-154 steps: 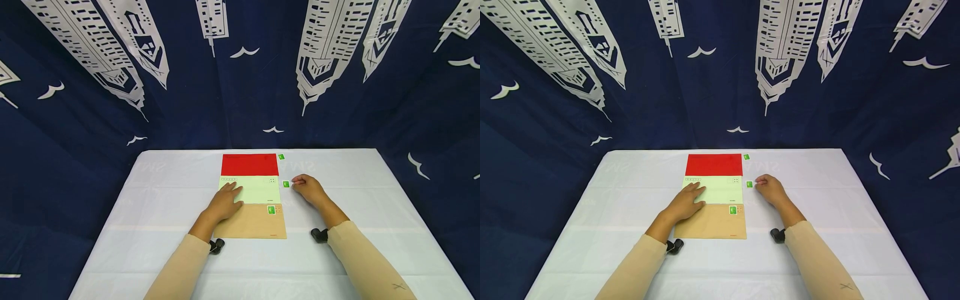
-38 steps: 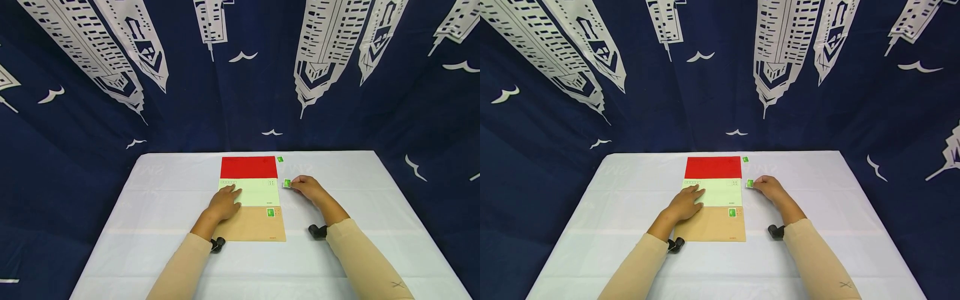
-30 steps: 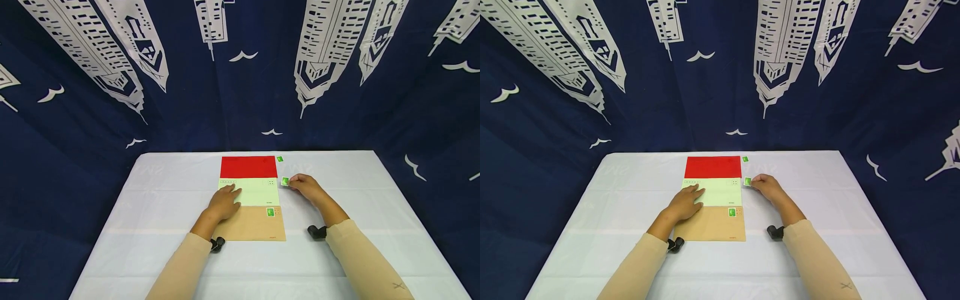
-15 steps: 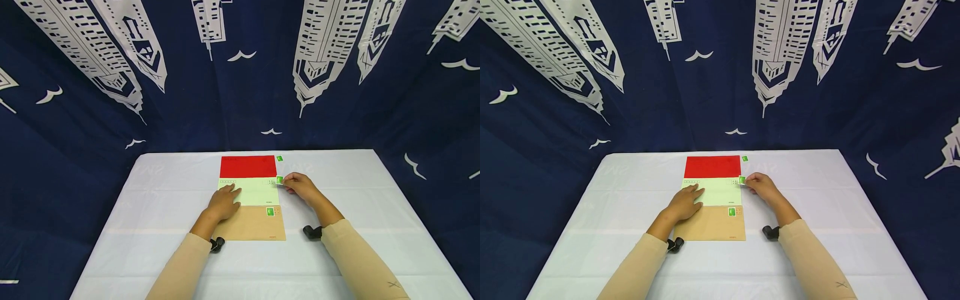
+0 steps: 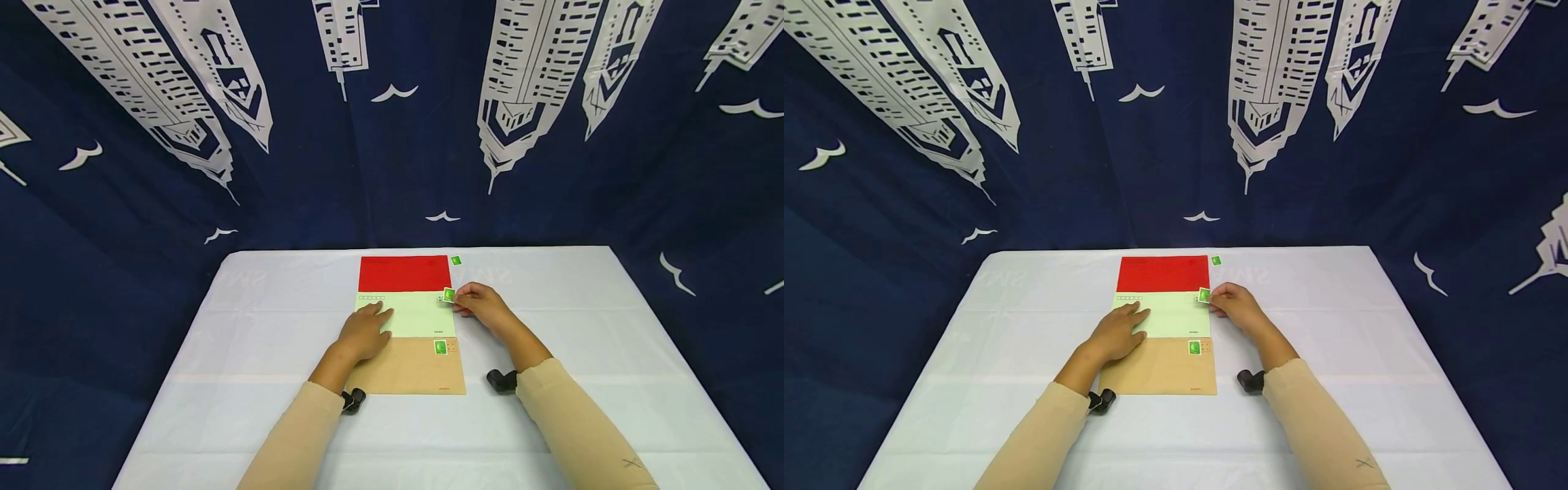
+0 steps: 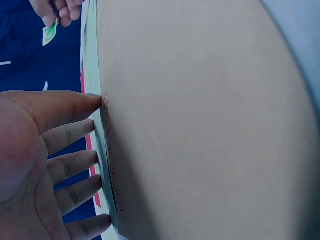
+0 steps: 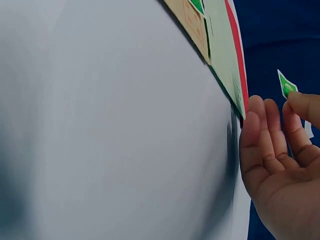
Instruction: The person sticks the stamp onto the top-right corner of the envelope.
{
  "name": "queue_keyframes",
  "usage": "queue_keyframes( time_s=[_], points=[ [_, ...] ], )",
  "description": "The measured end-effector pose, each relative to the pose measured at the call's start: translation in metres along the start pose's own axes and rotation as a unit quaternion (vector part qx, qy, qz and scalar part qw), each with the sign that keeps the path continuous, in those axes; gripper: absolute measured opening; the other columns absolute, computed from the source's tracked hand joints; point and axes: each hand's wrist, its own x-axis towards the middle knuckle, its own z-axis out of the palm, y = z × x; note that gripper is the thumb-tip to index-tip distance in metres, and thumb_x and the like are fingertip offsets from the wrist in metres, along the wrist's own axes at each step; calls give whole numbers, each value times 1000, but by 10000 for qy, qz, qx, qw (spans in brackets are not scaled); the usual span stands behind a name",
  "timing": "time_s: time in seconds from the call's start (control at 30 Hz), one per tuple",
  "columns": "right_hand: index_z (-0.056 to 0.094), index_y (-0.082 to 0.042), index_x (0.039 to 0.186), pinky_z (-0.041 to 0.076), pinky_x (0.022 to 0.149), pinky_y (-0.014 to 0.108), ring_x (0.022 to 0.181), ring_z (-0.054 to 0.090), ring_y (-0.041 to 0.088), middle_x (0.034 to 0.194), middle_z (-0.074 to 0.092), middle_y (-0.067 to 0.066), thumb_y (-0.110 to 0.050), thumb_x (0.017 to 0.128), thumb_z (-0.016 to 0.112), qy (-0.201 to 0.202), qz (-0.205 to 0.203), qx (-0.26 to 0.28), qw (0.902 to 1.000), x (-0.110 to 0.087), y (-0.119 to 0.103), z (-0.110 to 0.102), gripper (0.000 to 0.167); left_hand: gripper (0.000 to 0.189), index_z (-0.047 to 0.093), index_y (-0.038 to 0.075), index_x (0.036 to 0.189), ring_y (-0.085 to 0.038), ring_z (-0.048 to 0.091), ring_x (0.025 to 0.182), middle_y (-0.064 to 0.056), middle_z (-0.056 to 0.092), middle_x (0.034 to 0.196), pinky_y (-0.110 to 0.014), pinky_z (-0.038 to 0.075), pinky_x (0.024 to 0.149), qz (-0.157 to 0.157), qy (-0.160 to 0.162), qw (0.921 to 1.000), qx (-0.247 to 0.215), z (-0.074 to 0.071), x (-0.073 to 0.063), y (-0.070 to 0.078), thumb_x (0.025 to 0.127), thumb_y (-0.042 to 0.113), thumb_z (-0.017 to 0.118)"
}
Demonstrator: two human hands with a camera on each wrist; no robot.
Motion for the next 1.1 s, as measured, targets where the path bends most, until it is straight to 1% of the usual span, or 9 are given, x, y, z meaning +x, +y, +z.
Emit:
queue_keyframes(
  time_s=[0.13, 0.3, 0.5, 0.63, 0.83, 0.97, 1.1],
  points=[
    [60, 1, 109, 59, 81, 20, 92, 71, 11, 115, 72, 21, -14, 101, 60, -45, -35, 110, 9999, 2, 0, 4, 18, 53, 50, 16, 151, -31, 35, 151, -11, 39, 162, -53, 34, 122, 4, 3, 10000, 45, 1, 1, 0, 101, 28, 59],
    [60, 2, 110, 59, 83, 20, 94, 72, 13, 115, 71, 18, -15, 101, 59, -51, 14, 72, 10000, 4, -1, 7, 19, 53, 49, 16, 151, -31, 35, 152, -11, 39, 162, -54, 33, 122, 2, -10, 10000, 21, 3, 2, -1, 101, 29, 59],
    [59, 4, 111, 61, 86, 24, 91, 71, 11, 115, 70, 25, -13, 101, 58, -128, -74, 153, 9998, 4, -3, 10, 19, 53, 48, 17, 152, -31, 33, 152, -10, 37, 163, -53, 32, 123, -37, -52, 10000, 47, 2, 2, -1, 102, 30, 58],
    [59, 4, 111, 61, 86, 23, 89, 70, 11, 114, 70, 25, -12, 101, 57, -152, -74, 108, 9998, 4, -4, 12, 19, 53, 49, 16, 152, -31, 34, 152, -11, 38, 163, -53, 33, 122, -31, -19, 10000, 41, 1, 1, -1, 101, 29, 59],
    [59, 5, 112, 60, 87, 24, 92, 71, 13, 113, 72, 22, -12, 102, 57, -190, -8, -73, 9998, 7, -5, 15, 20, 52, 49, 16, 151, -31, 34, 152, -11, 38, 162, -52, 33, 122, -30, -11, 10000, 38, 2, 1, -1, 101, 29, 59],
    [59, 4, 110, 60, 85, 24, 91, 71, 14, 109, 73, 20, -11, 102, 56, -140, 55, -177, 9997, 8, -7, 16, 18, 52, 50, 16, 151, -31, 35, 152, -11, 39, 162, -52, 34, 122, -34, -12, 10000, 43, 1, 1, -1, 101, 29, 59],
    [60, 3, 108, 60, 81, 21, 86, 70, 13, 105, 74, 18, -11, 101, 57, -73, 154, -251, 9995, 11, -7, 17, 16, 52, 49, 16, 151, -31, 34, 152, -11, 38, 162, -52, 33, 122, -32, -21, 10000, -24, 0, 0, 0, 101, 28, 58]
  ],
)
